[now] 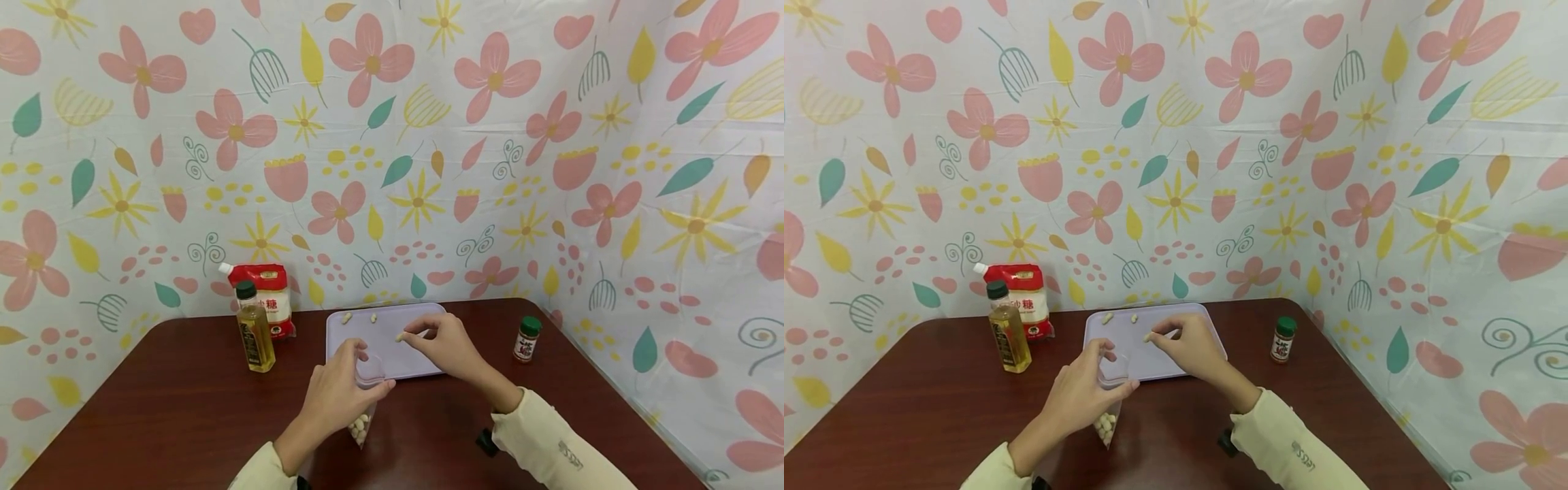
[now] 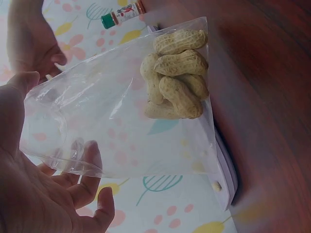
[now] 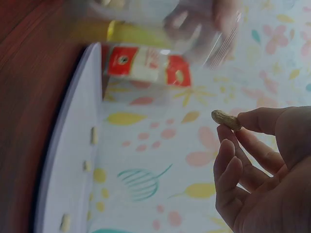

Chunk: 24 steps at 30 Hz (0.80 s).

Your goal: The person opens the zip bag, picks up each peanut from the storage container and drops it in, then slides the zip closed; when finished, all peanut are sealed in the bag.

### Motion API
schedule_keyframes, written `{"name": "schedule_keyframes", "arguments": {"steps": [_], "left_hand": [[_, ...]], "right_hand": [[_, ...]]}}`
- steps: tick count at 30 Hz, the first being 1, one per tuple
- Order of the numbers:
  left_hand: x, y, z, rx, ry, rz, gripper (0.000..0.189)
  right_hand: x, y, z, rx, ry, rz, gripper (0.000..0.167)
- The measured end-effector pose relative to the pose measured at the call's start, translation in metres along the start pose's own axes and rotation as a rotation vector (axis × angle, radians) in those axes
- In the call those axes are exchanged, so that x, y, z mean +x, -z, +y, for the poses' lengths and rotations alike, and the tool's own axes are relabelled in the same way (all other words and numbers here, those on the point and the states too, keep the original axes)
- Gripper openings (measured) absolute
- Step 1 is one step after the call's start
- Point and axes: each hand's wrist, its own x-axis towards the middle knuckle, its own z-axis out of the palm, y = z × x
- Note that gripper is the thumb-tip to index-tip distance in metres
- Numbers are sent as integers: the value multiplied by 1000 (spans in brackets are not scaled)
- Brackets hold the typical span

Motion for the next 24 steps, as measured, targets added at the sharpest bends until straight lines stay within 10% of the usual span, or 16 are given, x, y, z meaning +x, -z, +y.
{"name": "schedule_keyframes", "arguments": {"steps": [10,24], "left_hand": [[1,0,2,1,-4,6,66],[-1,0,0,3,-2,11,68]], "right_hand": [[-3,-11,-34,97,65,-72,9],[-1,-16,-21,87,8,-67,10]]}}
